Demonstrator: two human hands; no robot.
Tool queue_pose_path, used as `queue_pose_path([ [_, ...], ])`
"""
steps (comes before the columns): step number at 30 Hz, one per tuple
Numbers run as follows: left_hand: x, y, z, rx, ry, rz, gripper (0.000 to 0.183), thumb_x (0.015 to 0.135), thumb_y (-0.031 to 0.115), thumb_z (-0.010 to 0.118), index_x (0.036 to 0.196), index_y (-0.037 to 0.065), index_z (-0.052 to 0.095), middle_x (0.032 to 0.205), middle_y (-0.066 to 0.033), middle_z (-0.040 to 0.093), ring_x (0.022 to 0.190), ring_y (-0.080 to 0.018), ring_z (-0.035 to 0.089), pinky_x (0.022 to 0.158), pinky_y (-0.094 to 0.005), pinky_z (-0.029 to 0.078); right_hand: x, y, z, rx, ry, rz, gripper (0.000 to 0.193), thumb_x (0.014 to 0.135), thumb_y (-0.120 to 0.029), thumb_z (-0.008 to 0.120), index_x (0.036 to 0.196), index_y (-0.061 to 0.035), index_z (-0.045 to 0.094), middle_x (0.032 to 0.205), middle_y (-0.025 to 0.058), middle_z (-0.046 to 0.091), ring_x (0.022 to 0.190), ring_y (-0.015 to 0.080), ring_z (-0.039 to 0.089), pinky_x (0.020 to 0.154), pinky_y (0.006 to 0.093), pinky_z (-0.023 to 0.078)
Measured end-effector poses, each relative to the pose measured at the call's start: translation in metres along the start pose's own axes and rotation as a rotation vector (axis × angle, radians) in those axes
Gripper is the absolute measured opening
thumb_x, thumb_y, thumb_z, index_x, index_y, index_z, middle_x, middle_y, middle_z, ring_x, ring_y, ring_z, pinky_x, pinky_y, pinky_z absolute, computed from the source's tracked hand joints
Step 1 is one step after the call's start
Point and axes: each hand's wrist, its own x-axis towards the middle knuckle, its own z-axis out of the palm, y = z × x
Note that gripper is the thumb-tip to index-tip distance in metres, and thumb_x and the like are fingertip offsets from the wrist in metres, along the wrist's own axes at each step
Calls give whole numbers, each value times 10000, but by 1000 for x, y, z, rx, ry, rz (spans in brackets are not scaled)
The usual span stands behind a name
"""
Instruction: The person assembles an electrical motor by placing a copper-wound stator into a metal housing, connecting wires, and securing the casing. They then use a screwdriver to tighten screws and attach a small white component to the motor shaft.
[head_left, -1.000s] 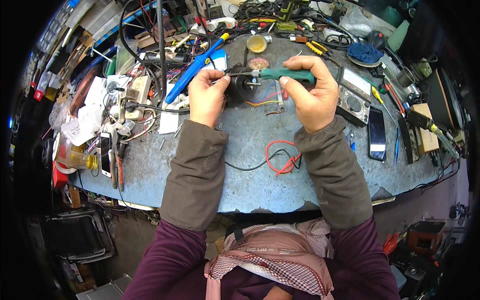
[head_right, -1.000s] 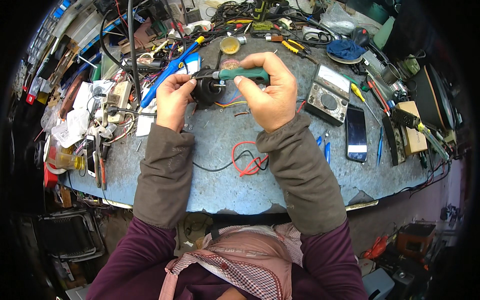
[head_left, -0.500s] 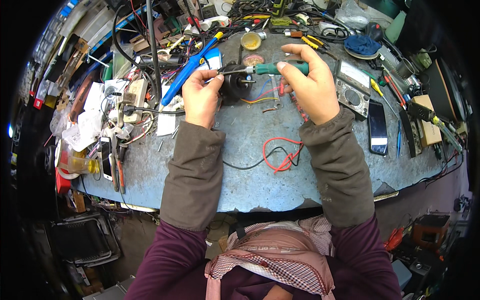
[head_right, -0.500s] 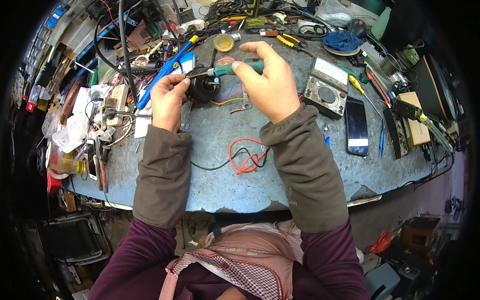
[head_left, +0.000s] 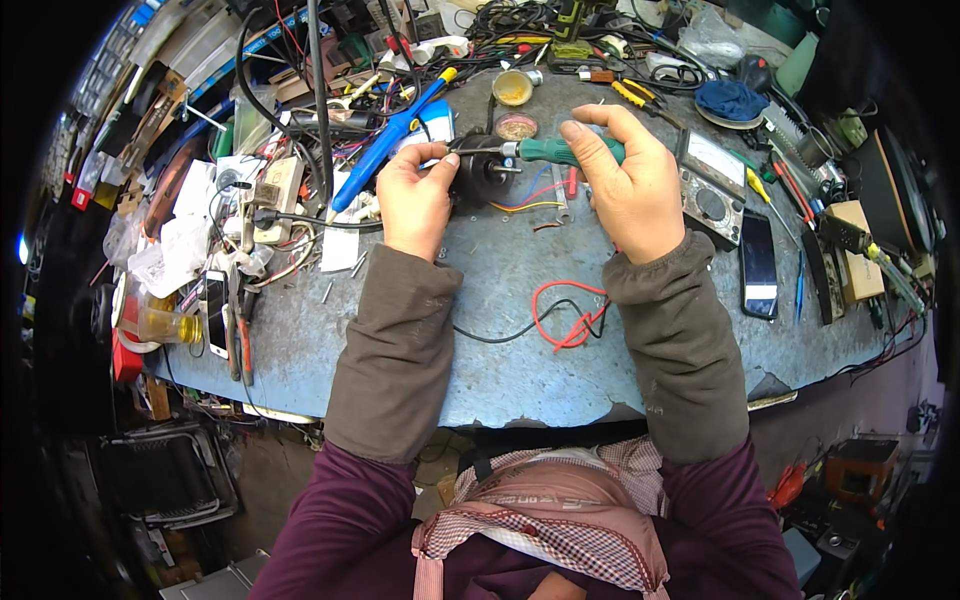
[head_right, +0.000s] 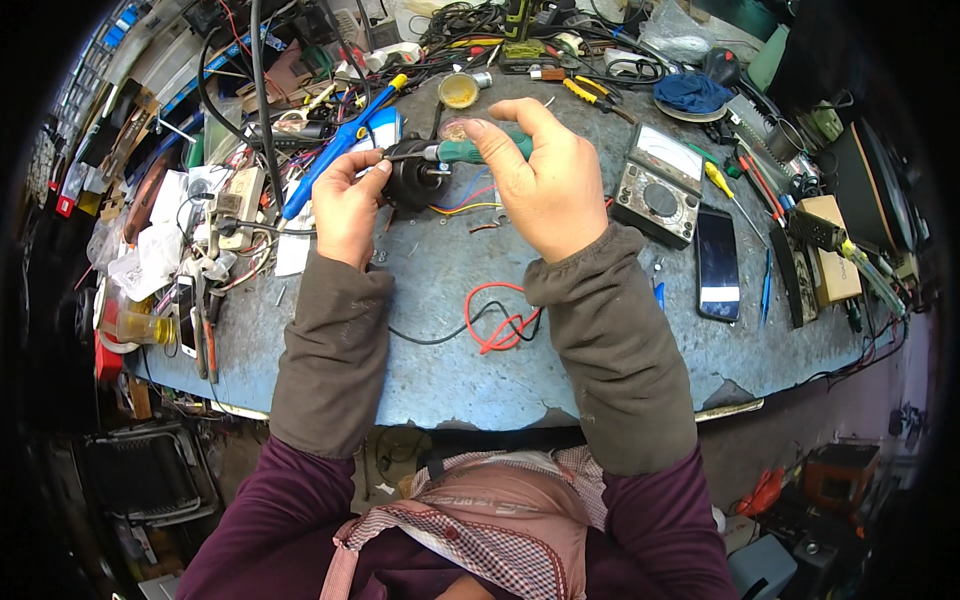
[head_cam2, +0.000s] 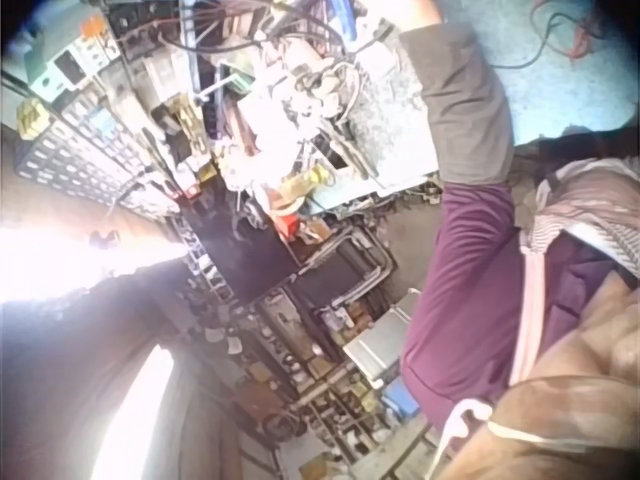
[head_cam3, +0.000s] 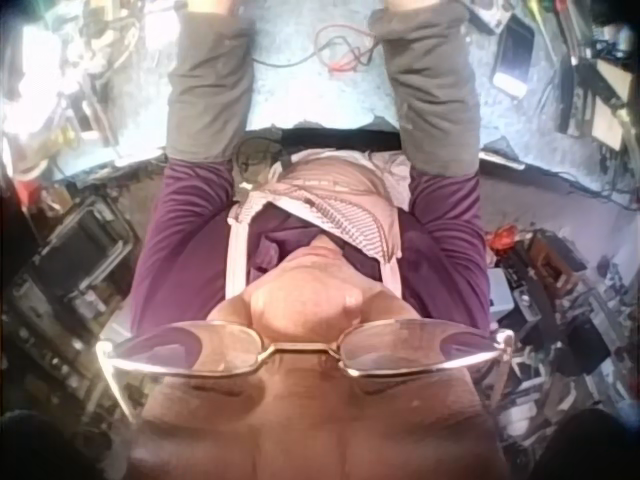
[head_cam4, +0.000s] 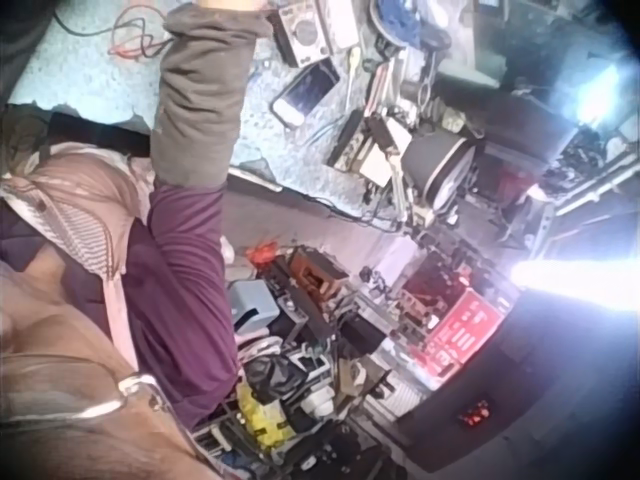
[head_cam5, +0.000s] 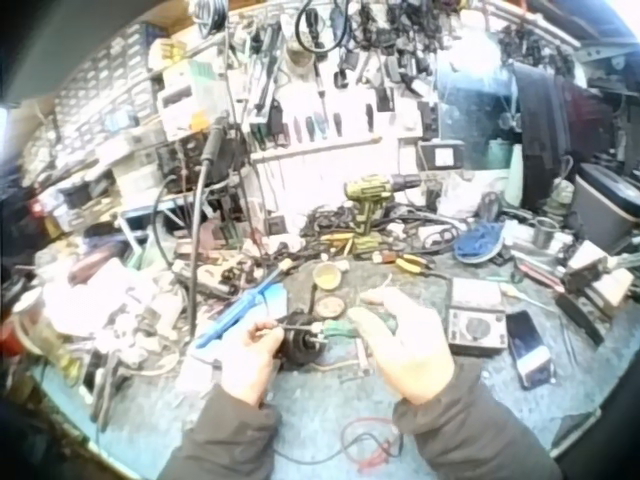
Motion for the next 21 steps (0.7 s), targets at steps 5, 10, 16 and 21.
queue_pose_path([
  [5,-2,4,3,-31,4,-27,204,973,69,777,1153,-25,759,906,-11,738,704,-57,586,628,-231,455,0,3,1,149,-54,-238,200,872,55,733,1055,-21,759,1069,93,706,983,194,694,883,311,552],
  [10,-1,2,2,-19,18,-22,202,970,64,780,1154,-19,770,922,-12,745,720,-58,600,637,-227,460,5,12,-2,134,-108,-389,250,804,125,694,1004,-14,753,1093,91,675,1058,206,679,937,322,543],
  [16,4,-13,4,9,79,144,151,939,51,793,1062,-32,763,857,-14,722,660,-44,563,558,-248,438,0,9,2,31,-10,-176,261,922,-39,770,1177,-1,729,1019,109,761,881,174,726,766,308,561],
  [21,2,-10,7,15,94,131,151,935,52,795,1060,-28,768,885,-25,731,672,-50,568,573,-252,449,-2,3,2,10,3,-76,241,968,-117,772,1174,-1,723,941,97,754,793,145,690,685,304,530],
])
